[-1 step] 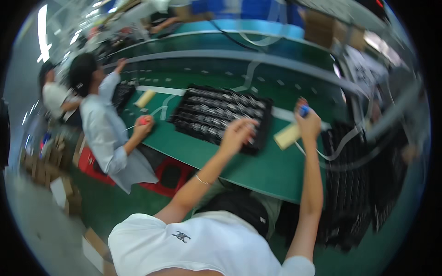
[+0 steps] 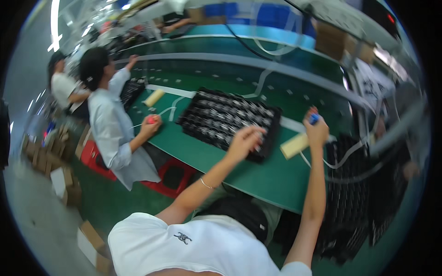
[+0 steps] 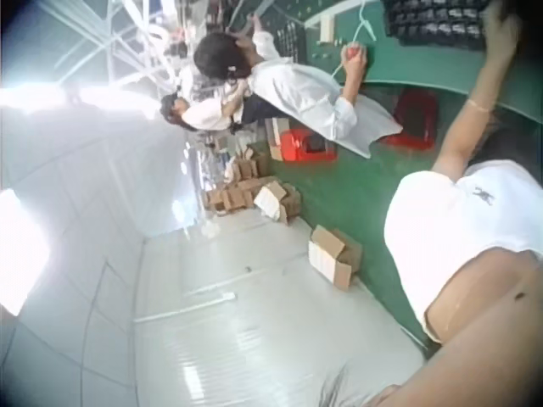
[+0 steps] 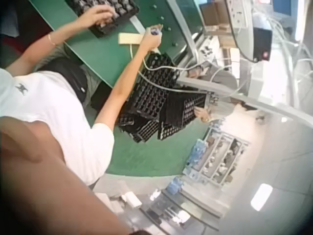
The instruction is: The recorder is assembling small electronic components by placing them from a tray into a holding fixture on a production line.
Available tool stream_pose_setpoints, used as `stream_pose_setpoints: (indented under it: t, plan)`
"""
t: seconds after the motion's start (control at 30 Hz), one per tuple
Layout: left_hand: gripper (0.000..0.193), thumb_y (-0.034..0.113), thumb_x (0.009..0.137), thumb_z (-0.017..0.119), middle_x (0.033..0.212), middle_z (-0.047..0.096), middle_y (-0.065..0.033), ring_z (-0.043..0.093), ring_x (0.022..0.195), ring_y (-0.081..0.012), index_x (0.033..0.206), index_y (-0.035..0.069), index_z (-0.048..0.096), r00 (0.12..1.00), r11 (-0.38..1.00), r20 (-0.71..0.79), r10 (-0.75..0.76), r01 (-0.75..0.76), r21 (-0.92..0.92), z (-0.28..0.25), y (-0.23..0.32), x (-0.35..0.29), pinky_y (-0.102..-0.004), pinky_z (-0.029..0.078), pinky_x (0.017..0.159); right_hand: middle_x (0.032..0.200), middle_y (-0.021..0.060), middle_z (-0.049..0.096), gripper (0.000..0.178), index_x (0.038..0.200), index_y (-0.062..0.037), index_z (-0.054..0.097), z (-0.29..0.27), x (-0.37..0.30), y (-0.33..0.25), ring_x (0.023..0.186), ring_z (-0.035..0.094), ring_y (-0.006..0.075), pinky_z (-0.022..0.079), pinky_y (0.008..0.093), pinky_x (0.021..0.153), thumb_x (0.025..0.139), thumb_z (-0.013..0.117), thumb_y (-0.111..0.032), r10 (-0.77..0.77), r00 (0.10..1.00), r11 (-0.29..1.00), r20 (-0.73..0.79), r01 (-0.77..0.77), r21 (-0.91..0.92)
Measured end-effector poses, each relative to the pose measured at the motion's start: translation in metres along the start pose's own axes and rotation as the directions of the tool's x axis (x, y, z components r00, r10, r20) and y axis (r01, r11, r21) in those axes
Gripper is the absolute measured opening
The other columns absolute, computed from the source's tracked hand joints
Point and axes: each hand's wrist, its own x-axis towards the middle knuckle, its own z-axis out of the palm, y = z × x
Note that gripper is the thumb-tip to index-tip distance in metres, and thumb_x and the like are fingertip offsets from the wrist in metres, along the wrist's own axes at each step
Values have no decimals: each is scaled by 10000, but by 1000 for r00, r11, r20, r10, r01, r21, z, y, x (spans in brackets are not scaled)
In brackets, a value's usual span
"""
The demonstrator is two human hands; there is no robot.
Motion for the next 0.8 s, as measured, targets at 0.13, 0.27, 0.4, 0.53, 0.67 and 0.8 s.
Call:
stream_pose_setpoints:
  t: [0.13,0.27,0.4,0.53,0.67,0.8]
  plan:
    - [174,152,965,562,738,570,15,488,610,-32,1061,41,655,997,997,-26,69,-70,-35,-6,13,-13,-191,407,547,789,211,657,351,909,-43,579,28,51,-9,790,642,431,500,476,695,710,701,-304,-87,995,990,-58,93,106]
    - [170,156,969,562,737,568,17,487,606,-33,1050,37,654,997,997,-49,63,-65,-33,-9,10,-11,-193,402,541,803,208,662,322,889,-29,603,53,76,-4,789,647,414,500,471,712,732,692,-296,-104,994,994,39,103,26]
    - [199,182,977,539,763,592,2,522,605,-38,1058,32,643,999,994,-30,37,-40,-101,-7,5,-3,-178,410,539,834,219,668,323,894,-30,637,66,81,10,809,647,416,508,478,728,725,681,-302,-162,985,976,57,168,-139]
    - [186,163,991,489,897,634,-82,590,666,-107,1057,20,587,999,963,-22,49,-53,-265,-20,32,-6,-204,449,520,806,225,665,286,815,-13,640,68,78,11,780,649,415,517,481,707,725,666,-283,-188,972,970,140,206,-126]
    - [158,129,911,503,907,589,-71,517,669,-99,992,13,574,940,940,-99,327,-334,-62,-30,121,-22,-208,419,542,788,227,663,306,818,-3,641,57,79,7,764,645,421,511,478,689,727,672,-293,-202,968,973,148,215,-80]
    - [331,306,848,565,918,568,-138,487,757,-151,920,-17,568,455,441,-87,886,-771,459,-40,232,-60,-251,386,623,734,192,657,287,829,4,643,23,51,-17,693,659,357,509,430,660,743,694,-265,-137,991,990,4,137,18]
